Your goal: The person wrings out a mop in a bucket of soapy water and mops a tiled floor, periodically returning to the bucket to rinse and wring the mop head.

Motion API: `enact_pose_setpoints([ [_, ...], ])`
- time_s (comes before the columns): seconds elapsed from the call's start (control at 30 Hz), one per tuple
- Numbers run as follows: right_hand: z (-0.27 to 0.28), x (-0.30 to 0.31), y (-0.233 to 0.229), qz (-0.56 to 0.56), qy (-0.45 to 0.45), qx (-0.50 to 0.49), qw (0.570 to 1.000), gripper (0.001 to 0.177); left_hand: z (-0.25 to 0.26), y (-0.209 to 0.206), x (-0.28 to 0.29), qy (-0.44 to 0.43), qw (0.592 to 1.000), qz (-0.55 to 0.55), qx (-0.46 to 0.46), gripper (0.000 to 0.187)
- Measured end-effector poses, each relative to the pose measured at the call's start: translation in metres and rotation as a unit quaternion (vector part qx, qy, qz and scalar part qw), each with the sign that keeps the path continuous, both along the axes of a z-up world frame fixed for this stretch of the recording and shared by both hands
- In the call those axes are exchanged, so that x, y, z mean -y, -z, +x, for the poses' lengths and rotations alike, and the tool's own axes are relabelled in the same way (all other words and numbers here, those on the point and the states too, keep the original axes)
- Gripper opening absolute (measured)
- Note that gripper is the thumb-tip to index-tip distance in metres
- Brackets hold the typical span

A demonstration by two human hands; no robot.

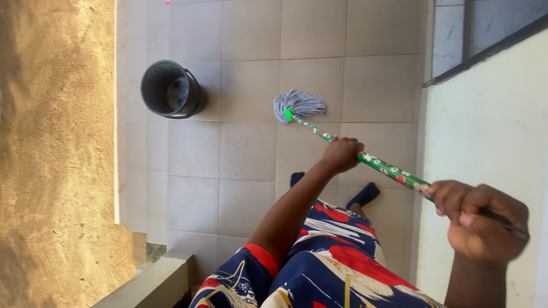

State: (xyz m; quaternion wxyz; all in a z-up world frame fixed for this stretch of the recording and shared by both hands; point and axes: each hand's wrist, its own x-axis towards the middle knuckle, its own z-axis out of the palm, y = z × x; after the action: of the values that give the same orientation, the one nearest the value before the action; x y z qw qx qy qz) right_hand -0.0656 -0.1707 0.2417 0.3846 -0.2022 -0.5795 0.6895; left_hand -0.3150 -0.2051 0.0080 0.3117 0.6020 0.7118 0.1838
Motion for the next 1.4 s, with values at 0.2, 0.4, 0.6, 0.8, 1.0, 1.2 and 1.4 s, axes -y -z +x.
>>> enact_pose_setpoints([
  [0.2, -0.109, 0.055, 0.033, -0.006, -0.027, -0.042, 0.999, 0.016, -0.110, 0.052, 0.061, -0.061, 0.998, -0.001, -0.008, 0.003],
  [0.4, -0.171, 0.094, 0.018, 0.047, -0.077, 0.017, 0.996, 0.010, -0.160, 0.079, 0.098, -0.131, 0.990, 0.057, -0.016, 0.009],
  [0.6, -0.170, 0.100, -0.037, 0.088, -0.093, 0.086, 0.988, 0.007, -0.132, 0.059, 0.079, -0.125, 0.984, 0.118, 0.057, 0.031],
  [0.8, -0.176, 0.090, -0.072, 0.146, -0.064, 0.201, 0.967, 0.004, -0.091, 0.038, 0.024, -0.130, 0.951, 0.236, 0.149, 0.032],
  [1.0, -0.165, 0.025, -0.044, 0.135, 0.029, 0.070, 0.988, 0.004, -0.081, 0.011, -0.048, -0.048, 0.988, 0.084, 0.119, 0.039],
  [1.2, -0.155, -0.058, -0.028, 0.119, -0.097, 0.006, 0.988, 0.008, -0.112, -0.017, -0.059, -0.032, 0.997, 0.017, 0.074, 0.009],
  [1.4, -0.207, -0.066, -0.017, 0.093, -0.122, -0.037, 0.987, 0.011, -0.163, 0.006, -0.025, -0.148, 0.983, 0.097, 0.046, 0.003],
])
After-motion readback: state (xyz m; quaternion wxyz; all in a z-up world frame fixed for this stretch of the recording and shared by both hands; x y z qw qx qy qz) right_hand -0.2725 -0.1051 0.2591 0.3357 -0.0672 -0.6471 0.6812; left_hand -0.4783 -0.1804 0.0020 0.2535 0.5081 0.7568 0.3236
